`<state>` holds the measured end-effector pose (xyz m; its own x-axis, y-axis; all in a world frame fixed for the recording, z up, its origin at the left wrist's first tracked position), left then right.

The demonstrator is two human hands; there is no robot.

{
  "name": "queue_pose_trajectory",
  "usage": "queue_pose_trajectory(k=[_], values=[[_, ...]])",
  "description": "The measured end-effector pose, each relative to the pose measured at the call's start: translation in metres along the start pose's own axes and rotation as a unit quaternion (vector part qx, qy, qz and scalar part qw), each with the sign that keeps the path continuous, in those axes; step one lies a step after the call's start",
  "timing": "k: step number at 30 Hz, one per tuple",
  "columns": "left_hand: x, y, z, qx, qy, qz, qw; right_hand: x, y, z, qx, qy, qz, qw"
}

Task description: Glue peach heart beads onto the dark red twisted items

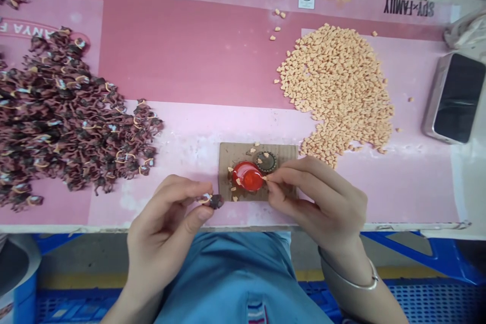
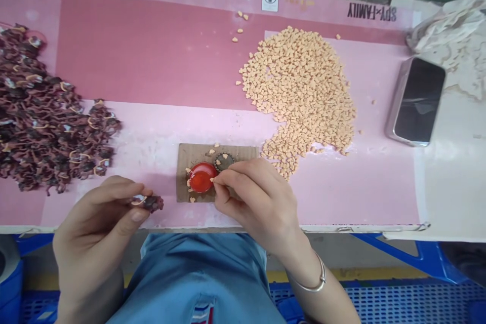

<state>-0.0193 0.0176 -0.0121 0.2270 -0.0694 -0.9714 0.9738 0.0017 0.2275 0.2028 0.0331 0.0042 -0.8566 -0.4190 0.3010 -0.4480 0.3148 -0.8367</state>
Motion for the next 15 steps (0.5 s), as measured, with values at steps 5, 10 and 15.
queue_pose_trajectory(k=[5, 10, 15], values=[[0.002, 0.006, -0.005, 0.034, -0.059, 0.111, 0.992, 0.0, 0.0, 0.002, 0.002, 0.001, -0.005, 1.0], [0.007, 0.021, -0.005, 0.082, -0.181, 0.263, 0.944, 0.011, -0.012, -0.001, -0.025, 0.027, -0.048, 0.998], [0.014, 0.026, 0.004, 0.115, -0.306, 0.357, 0.875, 0.028, -0.02, -0.005, 0.011, -0.014, -0.093, 0.996]])
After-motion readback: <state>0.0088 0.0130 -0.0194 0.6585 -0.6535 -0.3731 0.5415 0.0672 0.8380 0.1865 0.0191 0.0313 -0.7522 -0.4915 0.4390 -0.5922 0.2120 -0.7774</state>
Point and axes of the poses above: each hand's wrist, its own z-axis away from the middle knuckle, its own y-axis out of the palm, x = y × z, the point moved 3 cm from there along -z, towards the middle knuckle, and after that the axes turned 14 degrees about z, right-handed, at the moved point
